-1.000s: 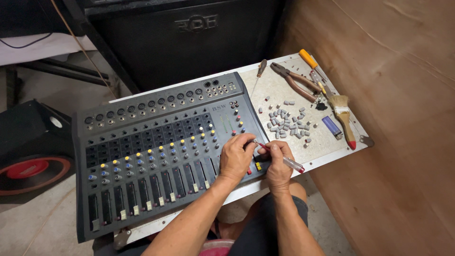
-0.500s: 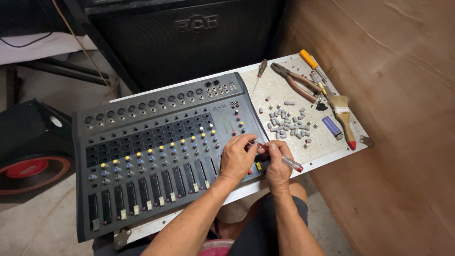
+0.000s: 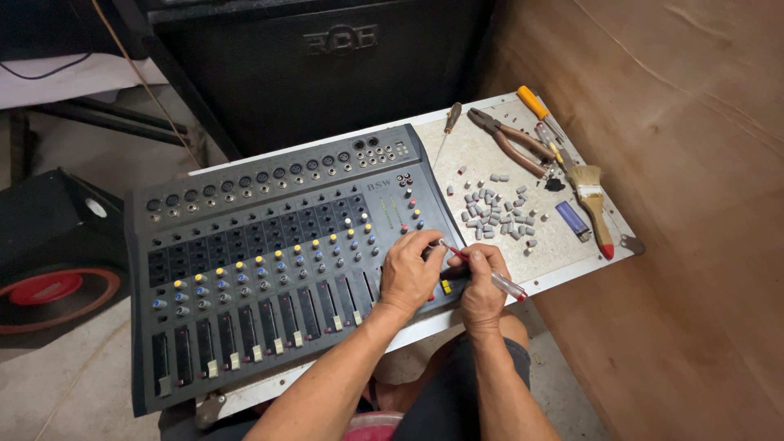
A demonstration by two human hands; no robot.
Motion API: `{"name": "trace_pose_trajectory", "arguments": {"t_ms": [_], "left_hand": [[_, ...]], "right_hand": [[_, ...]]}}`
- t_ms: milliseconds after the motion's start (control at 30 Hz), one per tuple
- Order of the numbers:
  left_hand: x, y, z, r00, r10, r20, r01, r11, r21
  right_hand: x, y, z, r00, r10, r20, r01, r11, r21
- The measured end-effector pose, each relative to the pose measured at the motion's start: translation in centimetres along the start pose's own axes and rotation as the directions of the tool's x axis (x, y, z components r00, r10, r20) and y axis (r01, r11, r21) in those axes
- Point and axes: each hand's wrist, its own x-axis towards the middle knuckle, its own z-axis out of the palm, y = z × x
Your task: The person sits at a workbench and uses a screwdriver to remove and replace knobs on an audio mixing console, working on the knobs one at a time while loose knob caps sit on the bench beside the mixer.
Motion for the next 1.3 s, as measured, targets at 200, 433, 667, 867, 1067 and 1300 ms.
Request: {"name": "trace_pose_trajectory", "arguments": {"t_ms": [200, 433, 667, 867, 1067, 1300], "left_hand": [[0.1, -0.5, 0.1, 1.0, 0.012, -0.01, -0.012, 1.0, -0.004], [0.2, -0.9, 0.1, 1.0, 0.019, 0.009, -0.019, 1.0, -0.007], [0.2, -0.9, 0.0, 0.999, 0.04, 0.016, -0.039, 0.999, -0.03], [0.3, -0.8, 0.0, 0.997, 0.047, 0.055, -0.049, 0.998, 0.031], [0.3, -0.6, -0.2, 0.996, 0.049, 0.079, -0.05, 0.999, 0.017], [0.4, -0.5, -0.3, 0.995, 0.037, 0.09, -0.038, 0.999, 0.008]], "right_hand": [[0.2, 0.2, -0.1, 0.999, -0.038, 0.003, 0.038, 0.999, 0.033], [0.2, 0.4, -0.1, 0.999, -0.053, 0.007, 0.052, 0.997, 0.054], [0.3, 0.5, -0.1, 0.999, -0.04, 0.01, 0.04, 0.999, 0.032], [0.3, 0.4, 0.0, 0.999, -0.036, 0.007, 0.036, 0.997, 0.069], [0.3, 0.1, 0.3, 0.998, -0.064, 0.019, 0.065, 0.997, -0.029], [0.2, -0.4, 0.9, 0.997, -0.073, 0.013, 0.074, 0.996, -0.058]]}}
